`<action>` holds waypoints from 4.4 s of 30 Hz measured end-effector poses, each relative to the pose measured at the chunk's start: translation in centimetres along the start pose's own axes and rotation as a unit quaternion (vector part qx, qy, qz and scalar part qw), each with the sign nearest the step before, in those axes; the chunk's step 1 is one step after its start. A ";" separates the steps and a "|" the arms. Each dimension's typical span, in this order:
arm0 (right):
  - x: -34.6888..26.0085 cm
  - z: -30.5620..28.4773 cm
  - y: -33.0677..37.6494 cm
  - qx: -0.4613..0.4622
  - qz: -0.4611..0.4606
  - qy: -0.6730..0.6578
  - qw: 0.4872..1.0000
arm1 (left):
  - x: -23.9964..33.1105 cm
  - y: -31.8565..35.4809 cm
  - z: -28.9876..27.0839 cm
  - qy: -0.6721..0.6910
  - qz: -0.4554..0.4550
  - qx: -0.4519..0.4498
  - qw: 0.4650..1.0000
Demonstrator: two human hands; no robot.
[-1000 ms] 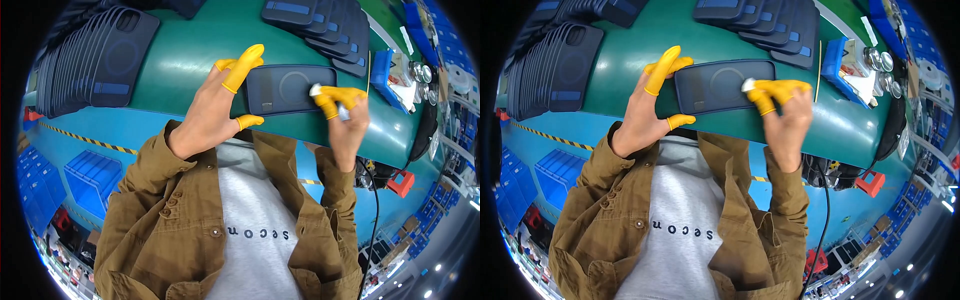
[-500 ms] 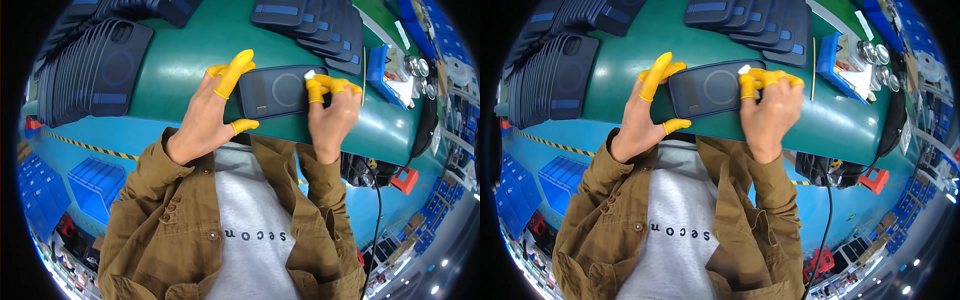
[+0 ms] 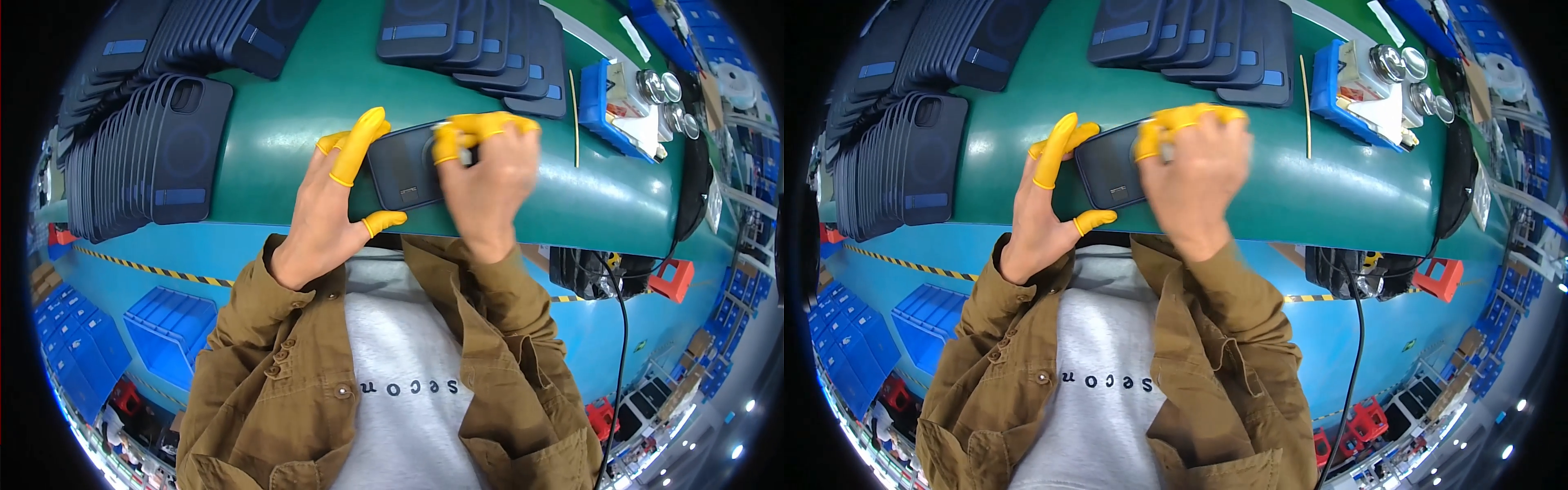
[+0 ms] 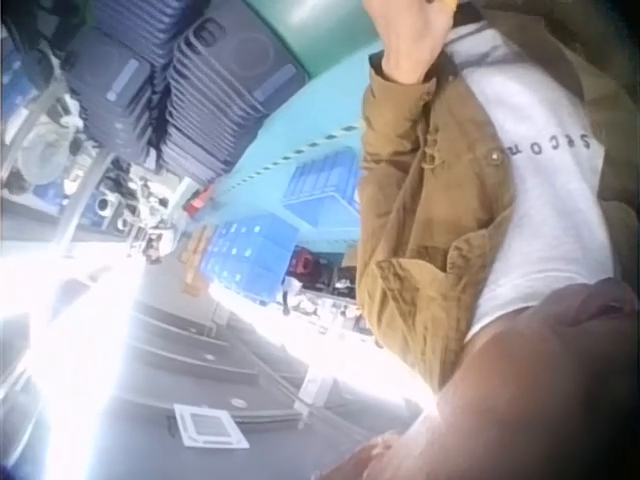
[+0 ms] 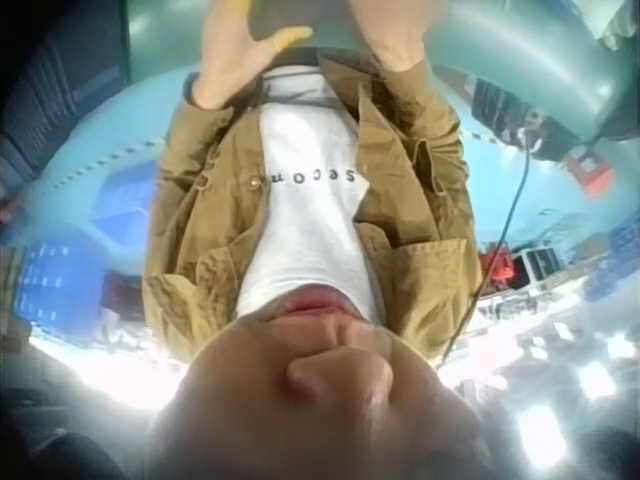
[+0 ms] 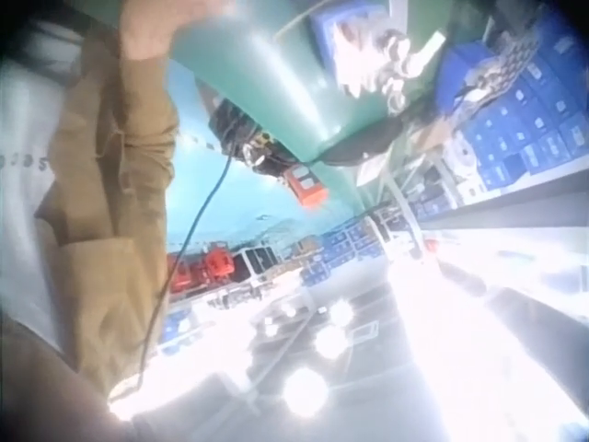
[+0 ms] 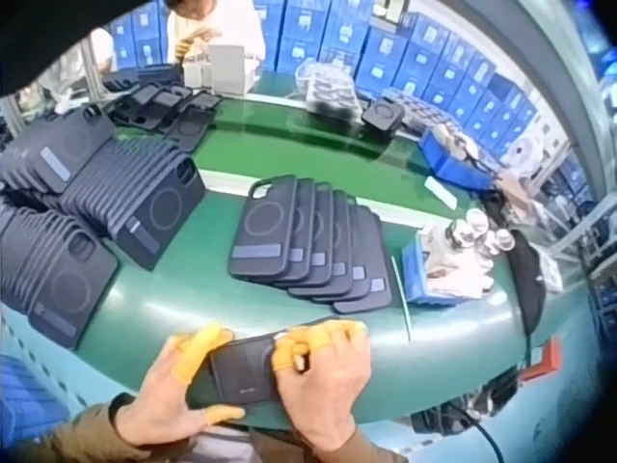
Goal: The recorder uses a wipe to clean the back of blue phone cases on an assembly line.
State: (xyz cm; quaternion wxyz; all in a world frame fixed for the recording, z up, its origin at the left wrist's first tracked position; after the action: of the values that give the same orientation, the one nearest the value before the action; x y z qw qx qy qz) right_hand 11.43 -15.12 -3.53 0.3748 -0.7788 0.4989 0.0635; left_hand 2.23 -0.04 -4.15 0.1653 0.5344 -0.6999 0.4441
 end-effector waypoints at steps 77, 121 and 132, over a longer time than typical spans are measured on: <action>-4.4 1.1 3.7 -0.099 -0.113 -0.075 0.986 | -1.3 1.0 -0.8 0.058 -0.044 -0.019 0.997; 6.5 -4.7 0.7 -0.017 0.054 0.044 0.997 | -0.8 1.3 -0.5 0.051 -0.022 0.000 0.998; 4.4 -3.4 -0.1 0.010 0.048 -0.007 0.999 | -0.2 0.9 -0.9 -0.024 -0.028 -0.065 0.997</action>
State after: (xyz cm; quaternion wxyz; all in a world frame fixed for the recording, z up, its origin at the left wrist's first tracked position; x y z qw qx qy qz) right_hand 12.73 -20.53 -3.14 0.3829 -0.7497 0.5334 0.0821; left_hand 1.30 0.85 -4.15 0.1953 0.5524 -0.7157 0.3802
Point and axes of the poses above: each hand's wrist, its own y-axis away from the middle knuckle, its own z-axis out of the palm, x = y × z, the point moved 5 cm from there along -y, towards the middle knuckle, and after that the axes turned 11 degrees about z, right-handed, at the moved point
